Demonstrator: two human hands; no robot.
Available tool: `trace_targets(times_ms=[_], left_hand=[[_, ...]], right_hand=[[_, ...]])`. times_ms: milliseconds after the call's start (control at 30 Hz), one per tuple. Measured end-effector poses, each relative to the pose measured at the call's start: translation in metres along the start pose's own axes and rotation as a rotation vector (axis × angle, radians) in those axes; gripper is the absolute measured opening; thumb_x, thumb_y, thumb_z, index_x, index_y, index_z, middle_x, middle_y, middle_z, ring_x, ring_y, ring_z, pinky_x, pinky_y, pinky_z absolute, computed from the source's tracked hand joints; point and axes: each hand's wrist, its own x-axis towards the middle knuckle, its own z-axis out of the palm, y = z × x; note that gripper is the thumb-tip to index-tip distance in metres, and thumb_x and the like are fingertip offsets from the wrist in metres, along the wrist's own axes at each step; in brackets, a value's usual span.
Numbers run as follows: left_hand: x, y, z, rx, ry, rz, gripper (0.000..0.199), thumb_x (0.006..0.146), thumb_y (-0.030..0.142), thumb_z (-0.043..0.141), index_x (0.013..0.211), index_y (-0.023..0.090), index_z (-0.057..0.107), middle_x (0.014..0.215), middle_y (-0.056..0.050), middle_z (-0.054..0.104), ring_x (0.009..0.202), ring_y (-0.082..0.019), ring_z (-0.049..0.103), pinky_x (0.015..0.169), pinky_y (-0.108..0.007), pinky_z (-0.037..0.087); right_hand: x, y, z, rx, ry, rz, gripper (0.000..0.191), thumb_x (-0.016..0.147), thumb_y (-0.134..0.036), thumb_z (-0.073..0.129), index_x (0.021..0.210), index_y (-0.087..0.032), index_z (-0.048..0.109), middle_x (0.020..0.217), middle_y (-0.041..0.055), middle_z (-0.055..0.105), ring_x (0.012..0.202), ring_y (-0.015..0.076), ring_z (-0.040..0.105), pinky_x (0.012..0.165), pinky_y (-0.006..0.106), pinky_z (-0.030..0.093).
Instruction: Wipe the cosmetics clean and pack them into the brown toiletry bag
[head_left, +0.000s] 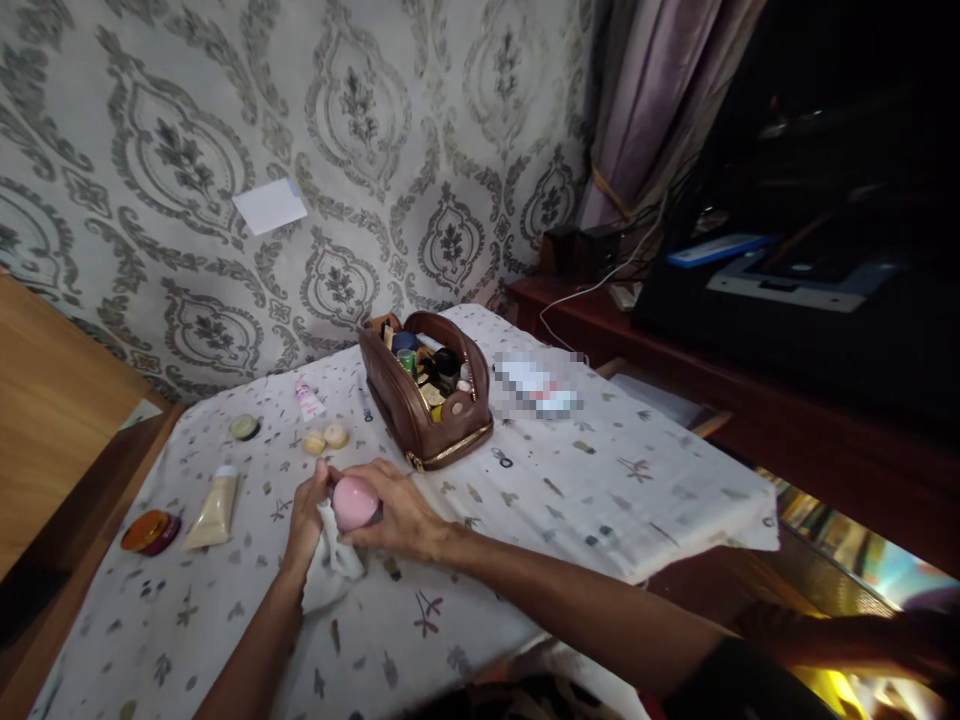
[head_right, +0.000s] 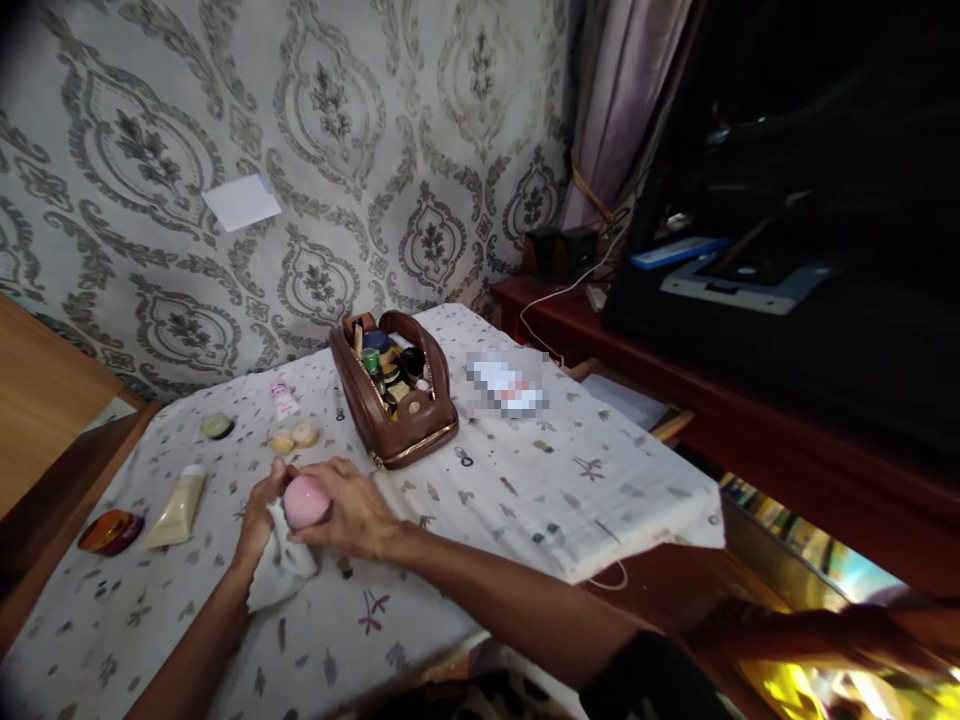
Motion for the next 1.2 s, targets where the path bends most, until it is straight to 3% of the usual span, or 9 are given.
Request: trace_targets(times_ms=[133,267,367,533,667,800,967,1200], left_hand=[[0.006,-0.004,-0.01,-0.056,0.096,0.04,0.063,0.073,0.078,0.055,0.065,0.017,0.063,0.048,0.002,0.051,0.046,-0.012,0.046,0.048,-0.024,0.037],[0.006,-0.004,-0.017,-0.119,0.203,0.05,0.061,0.078,0.077,0.05,0.073,0.017,0.06,0.048,0.004,0.05,0.044,-0.011,0.046,0.046,-0.022,0.037],[0.001,-0.002,-0.013,-0.166,0.246,0.025,0.057,0.08,0.074,0.051,0.077,0.018,0.059,0.054,0.004,0.053,0.046,-0.011,0.046,0.046,-0.021,0.037],[-0.005,0.0,0.002,-0.199,0.093,0.015,0.042,0.076,0.061,0.065,0.077,0.019,0.06,0.063,0.004,0.057,0.054,-0.011,0.051,0.051,-0.02,0.042],[-0.003,-0.004,0.005,-0.168,-0.008,0.088,0.037,0.077,0.054,0.067,0.086,0.019,0.066,0.089,-0.005,0.07,0.083,-0.02,0.065,0.074,-0.026,0.051],[-0.001,-0.012,0.005,-0.167,-0.146,0.096,0.04,0.079,0.05,0.068,0.106,0.021,0.065,0.112,-0.007,0.069,0.106,-0.024,0.063,0.093,-0.03,0.049],[-0.002,-0.017,0.004,-0.028,-0.195,0.133,0.051,0.076,0.048,0.071,0.119,0.023,0.059,0.127,-0.007,0.063,0.121,-0.026,0.057,0.105,-0.034,0.042],[-0.002,-0.014,0.006,0.119,-0.242,0.235,0.059,0.074,0.045,0.073,0.125,0.022,0.054,0.131,-0.011,0.059,0.126,-0.029,0.053,0.108,-0.04,0.04]], right_hand=[[0.0,-0.003,-0.001,0.236,-0.018,0.144,0.067,0.059,-0.036,0.087,0.119,-0.023,0.06,0.106,0.0025,0.064,0.095,0.0197,0.06,0.085,0.032,0.049],[-0.004,-0.01,-0.003,0.492,-0.333,0.209,0.053,0.062,-0.038,0.084,0.109,-0.024,0.064,0.094,-0.0021,0.065,0.083,0.0146,0.062,0.07,0.023,0.05],[-0.005,-0.011,0.002,0.454,-0.428,0.218,0.057,0.054,-0.04,0.089,0.103,-0.023,0.066,0.091,-0.0037,0.064,0.081,0.0134,0.059,0.069,0.021,0.048],[-0.002,-0.001,0.01,0.442,-0.245,0.245,0.063,0.046,-0.041,0.092,0.098,-0.021,0.063,0.085,-0.0046,0.061,0.078,0.0128,0.056,0.068,0.022,0.045],[0.003,0.009,0.01,0.487,-0.057,0.212,0.065,0.052,-0.043,0.089,0.107,-0.021,0.062,0.093,-0.0019,0.063,0.086,0.0153,0.059,0.075,0.025,0.048],[0.007,0.014,0.007,0.297,0.101,0.175,0.068,0.054,-0.04,0.09,0.113,-0.021,0.062,0.099,0.0018,0.061,0.093,0.0192,0.058,0.085,0.032,0.05],[0.003,0.013,0.006,0.028,0.122,0.141,0.072,0.055,-0.027,0.089,0.121,-0.023,0.06,0.108,0.005,0.053,0.103,0.0229,0.054,0.093,0.039,0.047],[0.001,0.012,0.005,-0.015,0.094,0.139,0.064,0.063,-0.023,0.081,0.123,-0.02,0.058,0.106,0.0065,0.053,0.097,0.0224,0.056,0.087,0.037,0.05]])
